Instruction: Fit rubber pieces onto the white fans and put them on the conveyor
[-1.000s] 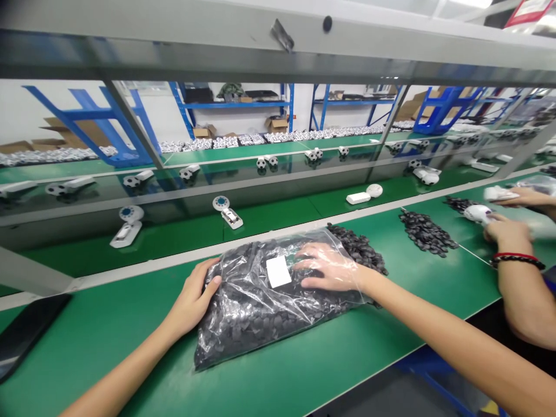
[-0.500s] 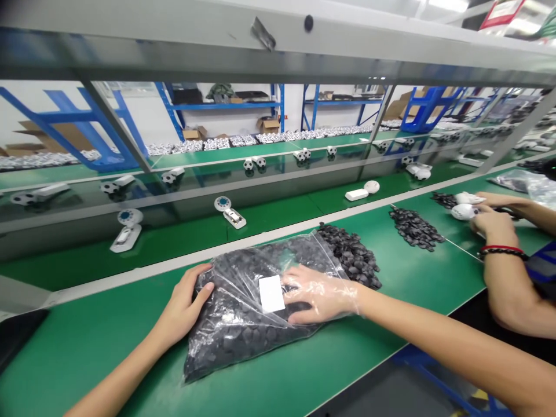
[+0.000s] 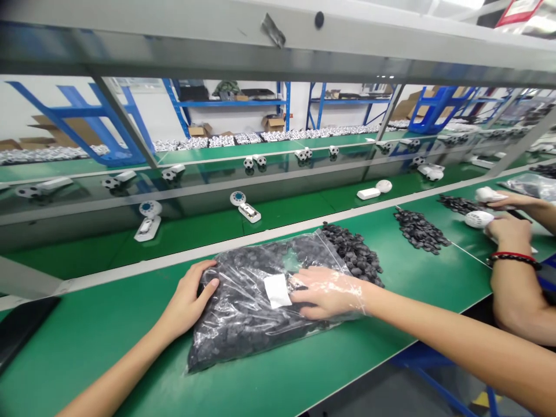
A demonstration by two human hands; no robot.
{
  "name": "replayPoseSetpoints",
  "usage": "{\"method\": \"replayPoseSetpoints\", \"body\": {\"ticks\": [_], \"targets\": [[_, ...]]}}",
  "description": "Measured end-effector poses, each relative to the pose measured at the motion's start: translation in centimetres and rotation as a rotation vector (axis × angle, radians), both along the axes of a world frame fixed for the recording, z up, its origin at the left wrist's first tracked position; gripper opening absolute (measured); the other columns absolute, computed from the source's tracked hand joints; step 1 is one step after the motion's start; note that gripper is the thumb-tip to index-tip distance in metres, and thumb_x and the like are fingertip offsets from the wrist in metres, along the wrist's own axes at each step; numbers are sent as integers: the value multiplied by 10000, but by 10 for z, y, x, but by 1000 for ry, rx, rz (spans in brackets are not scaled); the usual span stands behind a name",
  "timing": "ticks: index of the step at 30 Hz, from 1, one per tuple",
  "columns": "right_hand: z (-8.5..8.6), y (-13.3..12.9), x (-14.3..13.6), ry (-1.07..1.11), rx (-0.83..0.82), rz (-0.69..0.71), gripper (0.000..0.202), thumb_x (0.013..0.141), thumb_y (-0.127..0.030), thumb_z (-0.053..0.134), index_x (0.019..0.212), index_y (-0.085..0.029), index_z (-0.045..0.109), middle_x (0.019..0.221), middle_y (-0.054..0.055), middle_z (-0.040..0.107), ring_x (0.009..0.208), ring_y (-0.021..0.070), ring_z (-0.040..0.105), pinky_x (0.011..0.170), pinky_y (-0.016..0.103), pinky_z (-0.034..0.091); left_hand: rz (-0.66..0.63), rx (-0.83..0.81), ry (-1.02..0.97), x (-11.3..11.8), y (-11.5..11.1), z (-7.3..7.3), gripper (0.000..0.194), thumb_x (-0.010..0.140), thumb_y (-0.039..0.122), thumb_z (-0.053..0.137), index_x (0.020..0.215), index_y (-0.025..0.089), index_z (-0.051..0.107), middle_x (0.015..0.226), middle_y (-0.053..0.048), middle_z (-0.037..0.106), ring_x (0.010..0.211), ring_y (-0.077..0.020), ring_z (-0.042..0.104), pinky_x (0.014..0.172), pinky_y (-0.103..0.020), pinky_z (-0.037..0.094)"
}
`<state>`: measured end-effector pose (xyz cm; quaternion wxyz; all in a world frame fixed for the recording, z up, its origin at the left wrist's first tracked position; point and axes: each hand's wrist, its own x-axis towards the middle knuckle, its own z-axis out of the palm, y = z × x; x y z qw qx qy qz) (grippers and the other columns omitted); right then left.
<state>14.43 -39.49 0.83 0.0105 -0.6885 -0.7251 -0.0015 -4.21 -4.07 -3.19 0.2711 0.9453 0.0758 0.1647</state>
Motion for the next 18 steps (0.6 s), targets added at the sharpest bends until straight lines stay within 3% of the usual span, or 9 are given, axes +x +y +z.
{"method": "replayPoseSetpoints", "body": {"ticks": [10,15,18], "targets": [[-1,-34,43,-286,60,-168,231,1051,-342,503,1101,-207,683,1099,116,666,986,294,587,892,446,404,-20,-11,-2,0,1,1,454,1054,518,446,1420,252,487,1470,-107,562,1385,-317,507,1170,-562,386],[-4,-47,61,-287,82,-278,201,1025,-358,536,1058,-218,675,1062,102,680,957,294,597,879,457,415,-23,-8,-1,0,1,0,444,1059,512,440,1423,263,484,1474,-98,560,1390,-311,500,1172,-556,383],[1,-50,62,-259,150,-348,173,988,-329,581,1053,-216,694,1139,126,688,1058,336,600,929,504,432,-25,-6,-3,0,0,1,428,1062,499,435,1413,261,492,1472,-98,563,1390,-311,503,1171,-552,387]]}}
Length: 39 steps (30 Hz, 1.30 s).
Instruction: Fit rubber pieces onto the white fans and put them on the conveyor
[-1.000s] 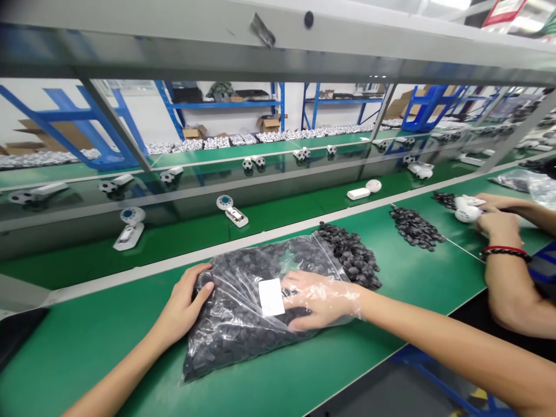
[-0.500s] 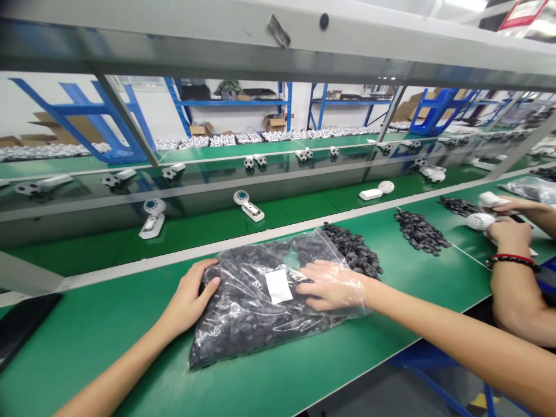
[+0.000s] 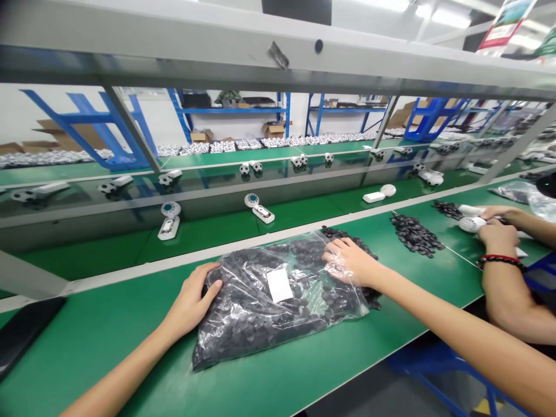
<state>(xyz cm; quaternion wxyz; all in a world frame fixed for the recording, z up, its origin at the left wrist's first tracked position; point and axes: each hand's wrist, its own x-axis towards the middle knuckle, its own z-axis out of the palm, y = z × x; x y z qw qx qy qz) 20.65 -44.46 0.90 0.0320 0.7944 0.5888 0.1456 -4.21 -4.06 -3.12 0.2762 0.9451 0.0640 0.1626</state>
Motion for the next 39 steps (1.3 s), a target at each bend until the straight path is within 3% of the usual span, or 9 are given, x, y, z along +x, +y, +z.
{"method": "replayPoseSetpoints", "body": {"ticks": [5,9,13,16,22,29,39], "targets": [[3,21,-15,193,116,67,283,1038,-284,515,1256,-233,689,1379,125,642,1286,318,572,1087,521,438,2,1,1,0,0,0,431,1058,495,443,1412,255,498,1473,-105,567,1392,-318,504,1174,-563,386],[-17,61,-20,262,90,143,420,1084,-298,437,1463,-212,595,1563,135,536,1458,317,465,1200,524,384,4,-1,-5,0,1,-1,439,1054,495,447,1414,249,501,1465,-117,571,1384,-323,510,1172,-574,388],[-37,96,-14,243,72,101,496,1100,-339,420,1560,-173,499,1628,170,460,1507,372,392,1188,602,366,9,3,-4,0,1,-1,430,1051,482,459,1411,253,508,1461,-117,575,1379,-325,520,1157,-570,410],[-41,107,-6,218,76,71,496,1096,-330,427,1570,-197,488,1584,173,513,1412,369,505,1109,607,428,-1,8,-2,0,2,-1,415,1056,467,455,1413,263,510,1464,-113,573,1381,-323,521,1150,-568,421],[-33,82,11,161,61,12,415,1101,-337,435,1436,-178,622,1339,177,673,1175,330,642,960,499,503,-10,2,-2,-1,3,-1,416,1057,479,452,1411,266,505,1454,-115,576,1374,-328,519,1156,-588,406],[-22,34,29,113,46,-71,336,1103,-287,423,1228,-167,712,1165,170,704,1035,305,657,868,415,466,1,6,6,0,2,0,428,1045,491,464,1403,263,519,1453,-94,586,1373,-318,527,1159,-561,414],[-11,-4,52,210,63,-144,356,1075,-409,473,1232,-215,727,1203,143,711,1046,293,657,877,404,451,6,7,2,0,2,1,435,1045,495,467,1401,253,529,1445,-104,598,1361,-321,542,1145,-555,429]]}}
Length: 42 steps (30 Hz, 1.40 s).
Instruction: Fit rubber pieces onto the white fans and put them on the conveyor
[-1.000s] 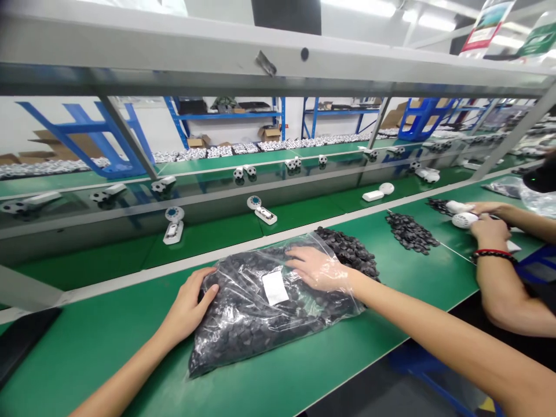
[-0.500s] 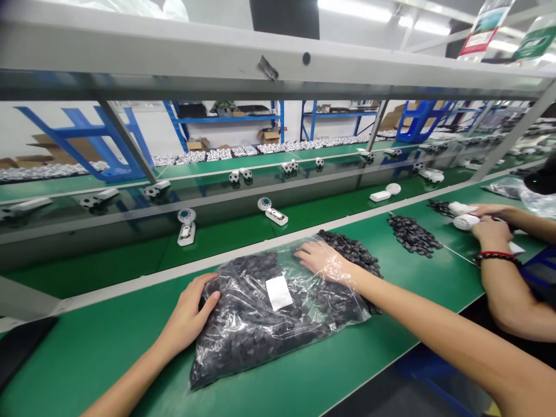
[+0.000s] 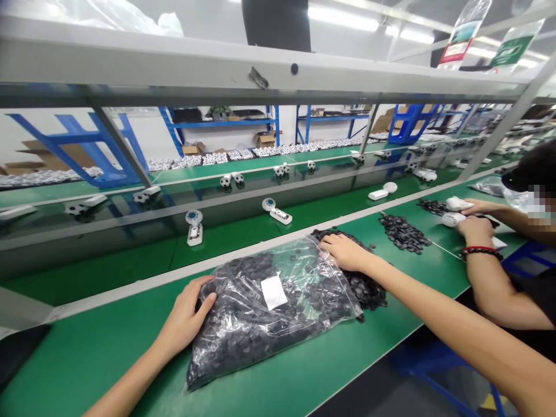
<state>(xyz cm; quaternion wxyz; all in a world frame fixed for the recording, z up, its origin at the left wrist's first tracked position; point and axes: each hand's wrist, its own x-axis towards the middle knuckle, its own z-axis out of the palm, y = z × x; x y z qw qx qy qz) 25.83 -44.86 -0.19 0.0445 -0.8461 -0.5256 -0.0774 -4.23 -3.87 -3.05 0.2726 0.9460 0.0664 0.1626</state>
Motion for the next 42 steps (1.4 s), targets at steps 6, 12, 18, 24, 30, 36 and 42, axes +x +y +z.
{"method": "replayPoseSetpoints", "body": {"ticks": [6,12,18,24,30,36,42], "targets": [[6,-3,11,59,106,-159,446,1096,-455,361,1198,-238,737,1236,127,725,1149,311,654,958,471,447,9,13,-24,0,1,-1,430,1029,489,495,1387,260,556,1426,-95,624,1347,-321,565,1127,-550,454],[13,-3,38,107,165,-292,455,1075,-452,394,1152,-194,761,1218,148,742,1155,332,656,996,467,471,1,2,-12,0,1,-1,432,1041,492,473,1397,255,538,1438,-99,608,1364,-320,539,1149,-565,424],[7,5,76,189,130,-363,452,1084,-347,368,1266,-155,735,1264,177,727,1189,315,655,1016,428,501,-10,-6,-1,1,1,-2,434,1049,490,464,1408,253,522,1455,-112,586,1378,-330,518,1156,-581,401],[1,24,85,236,50,-337,341,1067,-456,553,1185,-178,713,1180,94,731,1118,250,677,1029,481,507,-6,3,-12,0,-1,-1,409,1051,473,463,1395,264,538,1443,-101,601,1369,-322,538,1141,-557,429],[22,18,65,172,28,-435,408,1087,-465,422,1054,-189,721,1116,138,738,1108,317,671,963,493,496,-6,2,-5,0,-4,1,395,1052,463,464,1387,261,524,1445,-103,592,1361,-327,532,1134,-560,419],[48,8,2,211,38,-471,644,1061,-631,255,872,-230,724,913,137,770,847,340,715,742,406,496,12,-38,-59,0,-2,0,311,1050,451,475,1268,250,568,1359,-102,605,1282,-311,546,1097,-535,435],[57,22,-66,669,100,-330,582,985,-716,450,690,-233,581,693,49,712,652,259,646,640,351,466,1,-174,-160,-3,0,3,257,1079,410,404,1118,231,583,1163,-85,643,1139,-271,588,1039,-452,468]]}}
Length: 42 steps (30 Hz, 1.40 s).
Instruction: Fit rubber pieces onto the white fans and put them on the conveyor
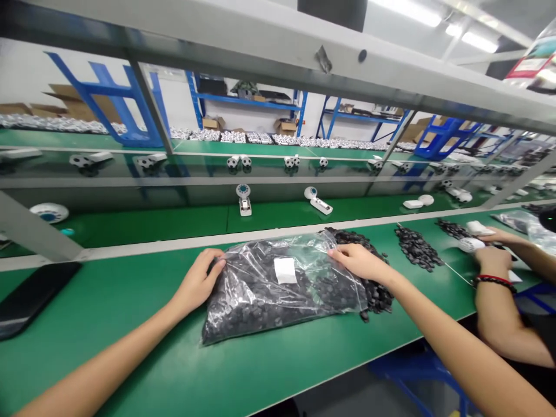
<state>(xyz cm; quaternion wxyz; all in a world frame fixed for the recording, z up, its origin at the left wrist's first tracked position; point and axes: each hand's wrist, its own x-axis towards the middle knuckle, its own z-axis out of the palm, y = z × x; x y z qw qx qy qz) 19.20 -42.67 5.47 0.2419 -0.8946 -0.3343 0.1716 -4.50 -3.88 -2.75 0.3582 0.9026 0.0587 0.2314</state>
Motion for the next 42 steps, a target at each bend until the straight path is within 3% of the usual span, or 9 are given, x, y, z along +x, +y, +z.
{"method": "replayPoseSetpoints", "body": {"ticks": [4,10,13,16,19,23,28,36,42], "targets": [[12,15,-14,147,155,-52,521,1003,-703,437,794,-233,522,570,8,668,493,199,583,576,329,466,57,-99,-119,-2,0,2,234,1070,407,446,1095,232,600,1110,-57,658,1072,-241,619,999,-400,486],[33,11,-12,82,338,-160,479,1015,-686,459,869,-233,511,447,-66,512,398,136,417,484,272,346,108,-93,-176,-6,6,15,295,1033,454,499,1205,230,583,1209,-84,656,1141,-255,625,1040,-410,488],[32,2,-15,75,378,-195,480,974,-692,547,932,-216,591,458,-69,489,412,136,408,474,272,325,232,-45,-22,-10,14,14,466,971,560,561,1270,205,591,1413,-161,571,1374,-370,485,1188,-586,321],[26,-1,-22,69,431,-211,505,974,-704,529,1001,-209,625,478,-71,472,429,136,399,473,271,312,187,-126,155,-13,16,8,452,912,633,601,1023,208,709,1471,-161,546,1472,-440,356,1240,-675,124],[21,5,-28,101,437,-172,526,956,-709,555,1000,-193,649,478,-71,458,431,132,385,471,270,316,48,-211,163,-10,3,6,380,841,601,701,895,225,719,1361,-109,647,1399,-392,465,1239,-593,246],[30,18,-28,78,511,-150,495,969,-671,571,1016,-189,669,485,-74,448,459,125,376,500,266,318,-11,-368,107,-2,-20,13,360,953,537,571,1080,219,680,1187,-85,729,1173,-305,646,1098,-468,466],[51,26,-24,53,625,-128,461,978,-643,592,1064,-199,685,511,-73,437,469,121,368,505,273,310,38,-541,29,0,-32,20,445,1025,543,472,1324,234,586,1400,-96,662,1336,-292,594,1162,-441,422],[46,20,-25,48,720,-124,416,988,-585,619,1105,-194,700,515,-74,434,470,119,375,493,268,316,-52,-859,-101,-8,-44,48,359,972,524,619,1231,275,622,1454,-57,632,1180,-280,714,1118,-440,493],[40,15,-17,36,798,-159,420,991,-575,612,1157,-196,688,543,-74,414,476,118,347,477,268,294,-112,-931,-166,-5,-53,73,257,962,477,657,1101,269,597,1565,-39,543,1109,-284,756,1152,-507,466]]}}
